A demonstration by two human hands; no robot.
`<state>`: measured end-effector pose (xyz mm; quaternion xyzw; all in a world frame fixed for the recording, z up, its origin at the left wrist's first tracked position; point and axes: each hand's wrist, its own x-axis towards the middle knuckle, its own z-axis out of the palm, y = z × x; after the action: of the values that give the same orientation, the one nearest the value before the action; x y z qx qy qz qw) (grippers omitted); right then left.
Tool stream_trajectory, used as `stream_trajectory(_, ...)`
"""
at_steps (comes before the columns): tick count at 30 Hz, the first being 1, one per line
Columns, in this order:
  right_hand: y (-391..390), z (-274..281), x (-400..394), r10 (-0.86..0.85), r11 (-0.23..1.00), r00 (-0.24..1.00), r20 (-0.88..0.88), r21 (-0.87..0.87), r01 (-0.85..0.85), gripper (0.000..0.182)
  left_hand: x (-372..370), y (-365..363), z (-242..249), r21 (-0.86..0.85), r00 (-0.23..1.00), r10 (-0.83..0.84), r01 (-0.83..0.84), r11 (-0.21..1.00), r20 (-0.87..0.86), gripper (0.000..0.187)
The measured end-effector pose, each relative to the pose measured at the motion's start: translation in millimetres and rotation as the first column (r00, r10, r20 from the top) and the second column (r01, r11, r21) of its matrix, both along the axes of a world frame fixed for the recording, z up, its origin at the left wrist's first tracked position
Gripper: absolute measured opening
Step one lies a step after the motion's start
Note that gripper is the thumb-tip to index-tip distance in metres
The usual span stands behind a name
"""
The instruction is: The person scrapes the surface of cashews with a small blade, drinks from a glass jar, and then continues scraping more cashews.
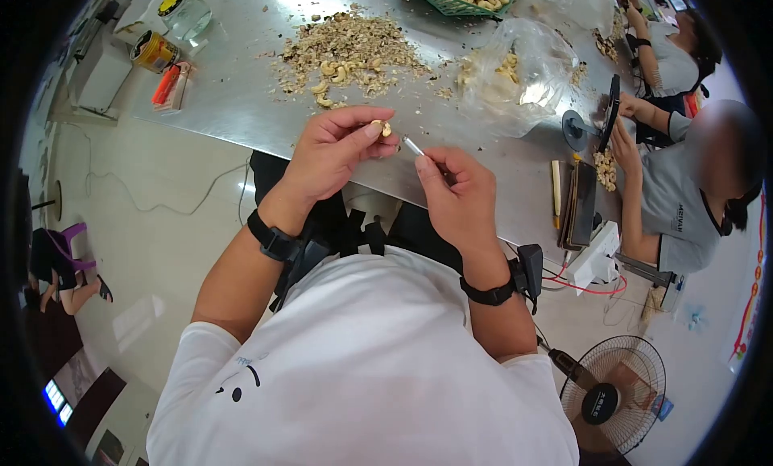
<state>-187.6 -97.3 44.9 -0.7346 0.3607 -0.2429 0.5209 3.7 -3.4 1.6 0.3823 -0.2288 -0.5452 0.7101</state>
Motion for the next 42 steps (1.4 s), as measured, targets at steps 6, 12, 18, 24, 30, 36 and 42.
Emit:
stream_trajectory(6,0.4,-0.8,-1.1,0.012,0.999,1.0,-0.024,0.039,-0.011,0.012,-1.8,-2.4,-2.2,-0.039,0.998,-0.005,0.003,0.999,-0.057,0.029)
stream_trajectory(12,1.2,1.9,-0.5,0.037,0.999,0.998,-0.045,0.03,-0.036,0.012,-1.5,-1.0,-4.3,-0.043,0.998,0.056,-0.056,0.997,0.004,0.028)
stream_trajectory(18,-1.5,17.0,-1.9,0.038,0.999,0.999,-0.032,0.036,-0.037,0.012,-1.4,0.8,-1.0,-0.054,0.999,0.039,-0.041,0.998,-0.025,0.031)
stream_trajectory(24,-3.3,13.1,-3.1,0.085,0.988,0.995,-0.057,0.133,-0.077,0.011,-0.5,2.0,-5.8,-0.097,0.997,0.014,-0.006,0.995,0.08,0.037)
stream_trajectory(30,-4.5,9.1,-6.1,0.081,0.986,0.996,-0.035,0.151,-0.074,0.011,-2.2,0.1,-3.3,-0.093,0.995,0.013,-0.003,0.996,0.1,0.035)
stream_trajectory(36,3.0,-0.1,-2.5,-0.001,0.997,1.0,-0.012,-0.073,0.0,0.012,-1.9,-1.3,-7.6,-0.08,0.991,0.044,-0.035,0.996,0.124,0.034)
stream_trajectory(42,3.0,-2.3,-1.8,-0.025,0.978,0.999,-0.022,-0.209,0.02,0.012,-3.5,-2.1,-2.6,-0.064,0.992,0.066,-0.059,0.996,0.11,0.03)
